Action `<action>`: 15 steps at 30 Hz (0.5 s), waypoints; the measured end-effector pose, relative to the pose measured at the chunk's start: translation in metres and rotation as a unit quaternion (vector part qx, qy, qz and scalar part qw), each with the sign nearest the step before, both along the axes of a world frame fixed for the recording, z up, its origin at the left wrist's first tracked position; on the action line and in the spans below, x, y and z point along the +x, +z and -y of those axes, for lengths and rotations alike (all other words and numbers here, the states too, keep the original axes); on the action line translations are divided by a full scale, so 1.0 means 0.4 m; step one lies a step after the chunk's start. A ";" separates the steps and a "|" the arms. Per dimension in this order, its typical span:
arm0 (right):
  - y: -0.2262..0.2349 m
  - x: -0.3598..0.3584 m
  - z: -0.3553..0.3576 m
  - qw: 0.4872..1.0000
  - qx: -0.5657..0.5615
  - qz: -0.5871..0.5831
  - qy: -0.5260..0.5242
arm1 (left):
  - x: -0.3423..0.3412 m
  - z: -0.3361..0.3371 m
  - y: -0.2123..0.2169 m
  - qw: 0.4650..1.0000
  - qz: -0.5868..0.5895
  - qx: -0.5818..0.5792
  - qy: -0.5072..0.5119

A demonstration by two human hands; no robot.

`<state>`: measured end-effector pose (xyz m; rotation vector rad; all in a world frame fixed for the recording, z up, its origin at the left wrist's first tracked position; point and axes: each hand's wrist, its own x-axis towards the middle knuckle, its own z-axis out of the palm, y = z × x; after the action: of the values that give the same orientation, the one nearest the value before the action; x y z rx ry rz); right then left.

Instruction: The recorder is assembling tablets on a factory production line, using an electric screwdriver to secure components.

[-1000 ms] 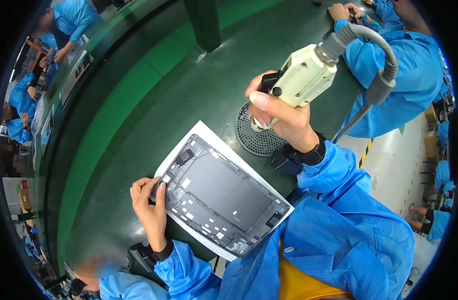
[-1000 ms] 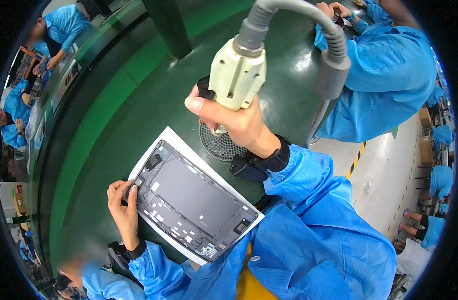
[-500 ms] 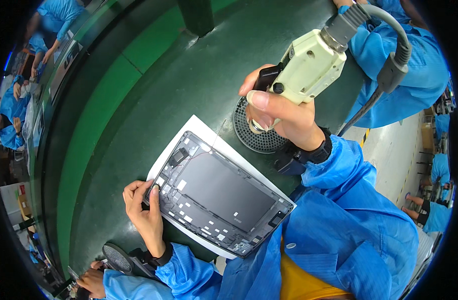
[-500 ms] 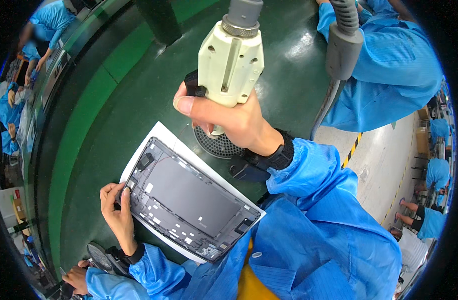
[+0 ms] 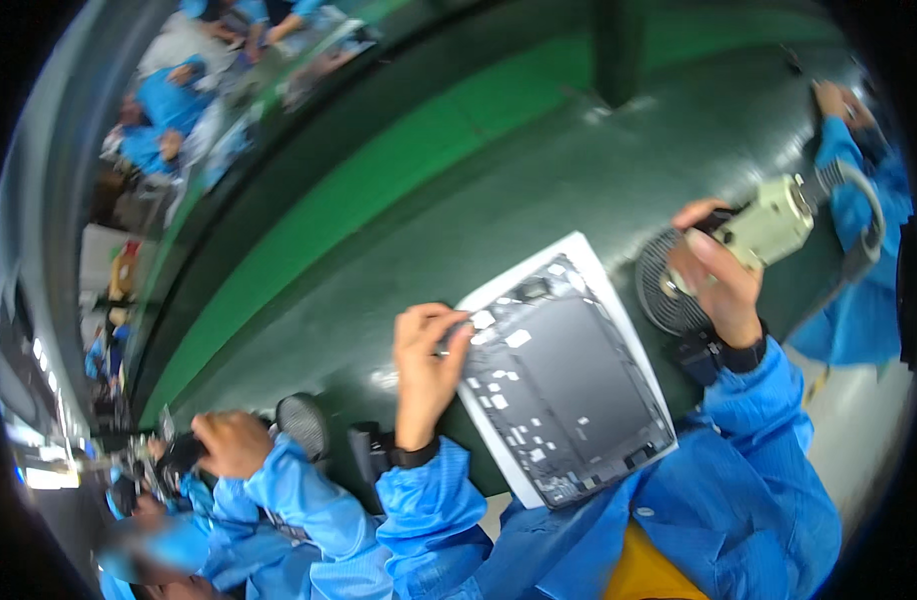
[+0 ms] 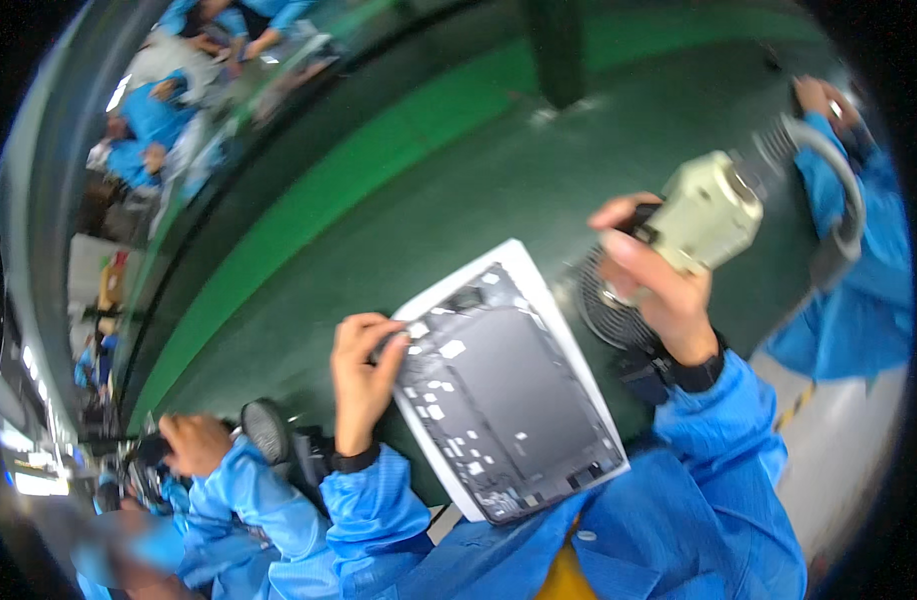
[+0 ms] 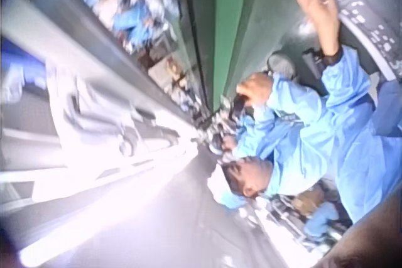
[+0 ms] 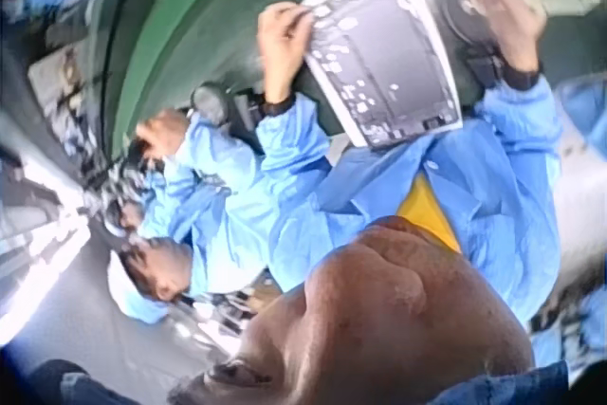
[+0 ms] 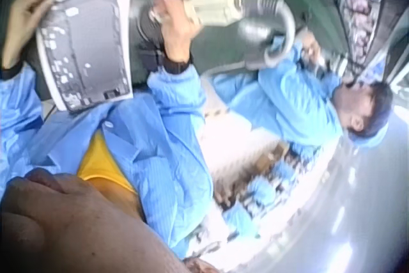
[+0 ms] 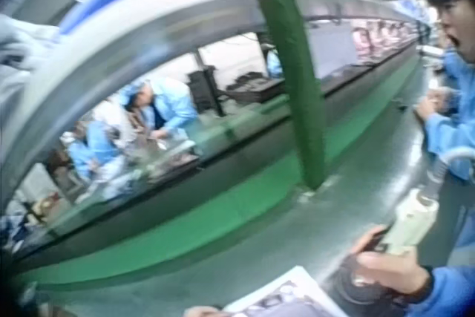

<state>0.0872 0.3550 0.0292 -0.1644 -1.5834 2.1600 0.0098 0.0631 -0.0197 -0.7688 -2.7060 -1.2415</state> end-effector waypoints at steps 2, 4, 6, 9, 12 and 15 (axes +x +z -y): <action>0.004 0.000 0.014 0.999 -0.029 -0.012 0.022 | 0.024 0.025 0.022 1.000 0.000 -0.001 0.013; 0.010 0.007 0.010 0.999 -0.019 -0.039 0.016 | 0.027 0.031 0.023 1.000 0.011 0.010 0.018; 0.023 0.025 -0.007 0.994 -0.043 -0.086 0.052 | 0.043 0.045 0.028 1.000 0.010 0.012 0.025; 0.068 0.037 -0.012 0.988 -0.009 -0.133 0.072 | 0.050 0.056 0.025 1.000 -0.006 0.018 0.022; 0.114 0.029 0.026 0.980 -0.007 -0.153 0.131 | 0.039 0.051 0.013 0.999 -0.011 0.031 0.014; 0.159 -0.009 0.110 0.978 0.016 -0.114 0.175 | 0.026 0.049 0.014 0.999 -0.019 0.037 0.018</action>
<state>0.0838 0.3112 0.0928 0.3878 -1.6036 2.3079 0.0202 0.0434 -0.0141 -0.7249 -2.6147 -1.2980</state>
